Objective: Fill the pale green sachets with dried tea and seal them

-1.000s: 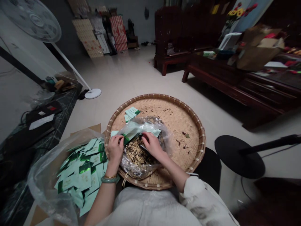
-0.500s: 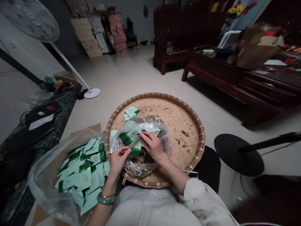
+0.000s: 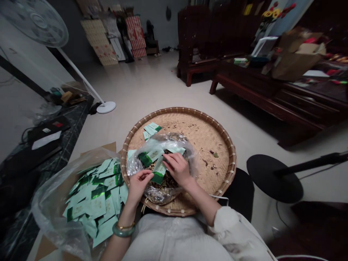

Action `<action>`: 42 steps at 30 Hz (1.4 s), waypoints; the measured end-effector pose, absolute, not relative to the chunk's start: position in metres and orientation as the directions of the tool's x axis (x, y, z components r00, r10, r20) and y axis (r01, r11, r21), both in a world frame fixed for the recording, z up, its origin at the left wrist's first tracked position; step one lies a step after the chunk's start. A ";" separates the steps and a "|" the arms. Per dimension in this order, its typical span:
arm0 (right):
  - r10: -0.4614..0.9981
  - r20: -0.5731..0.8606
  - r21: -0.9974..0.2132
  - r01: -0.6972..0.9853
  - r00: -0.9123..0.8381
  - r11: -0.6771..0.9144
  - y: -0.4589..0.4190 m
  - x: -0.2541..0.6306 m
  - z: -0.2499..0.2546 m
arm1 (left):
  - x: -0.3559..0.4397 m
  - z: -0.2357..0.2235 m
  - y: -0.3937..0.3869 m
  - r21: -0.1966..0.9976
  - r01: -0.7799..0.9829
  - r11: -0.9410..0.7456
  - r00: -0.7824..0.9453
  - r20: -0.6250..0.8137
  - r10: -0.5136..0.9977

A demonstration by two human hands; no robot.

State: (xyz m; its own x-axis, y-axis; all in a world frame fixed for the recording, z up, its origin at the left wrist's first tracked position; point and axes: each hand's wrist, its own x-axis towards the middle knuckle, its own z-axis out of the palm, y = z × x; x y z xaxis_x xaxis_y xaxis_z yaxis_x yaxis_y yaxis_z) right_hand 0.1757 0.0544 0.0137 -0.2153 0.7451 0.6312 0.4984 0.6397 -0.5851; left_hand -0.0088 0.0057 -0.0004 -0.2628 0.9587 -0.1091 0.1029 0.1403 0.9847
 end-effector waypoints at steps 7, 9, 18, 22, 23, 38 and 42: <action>0.733 0.658 -0.578 0.507 -0.175 0.640 0.054 0.176 0.015 | -0.006 0.001 0.005 0.983 0.040 0.178 -0.243 -0.163 0.956; 0.729 0.669 -0.585 0.501 -0.146 0.637 0.054 0.176 0.015 | -0.004 0.003 0.005 0.983 0.037 0.181 -0.228 -0.168 0.959; 0.774 0.617 -0.627 0.503 -0.146 0.595 0.057 0.179 0.014 | 0.000 0.003 0.003 0.982 0.105 0.157 -0.216 -0.132 0.968; 0.772 0.611 -0.565 0.587 -0.175 0.580 0.054 0.182 0.022 | -0.002 0.004 0.003 0.976 0.194 0.097 -0.268 -0.042 0.962; 0.772 0.604 -0.576 0.560 -0.200 0.595 0.053 0.183 0.024 | -0.002 0.004 0.003 0.976 0.200 0.090 -0.286 -0.030 0.958; 0.796 -0.155 -0.980 0.194 -0.585 -0.049 0.049 0.182 0.022 | -0.002 -0.001 0.005 0.924 -0.247 0.293 -0.105 -0.326 0.940; 0.808 -0.216 -0.962 0.260 -0.548 -0.081 0.052 0.186 0.017 | -0.008 -0.001 0.001 0.987 0.137 0.078 -0.274 -0.038 0.961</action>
State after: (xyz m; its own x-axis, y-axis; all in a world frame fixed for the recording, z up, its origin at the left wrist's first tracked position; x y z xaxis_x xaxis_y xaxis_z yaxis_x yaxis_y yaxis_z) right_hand 0.1856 0.0517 0.0169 -0.5482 0.8079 -0.2162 0.2602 -0.0809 -0.9622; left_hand -0.0078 0.0013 -0.0008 -0.2744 0.9609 -0.0379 0.1373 0.0782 0.9874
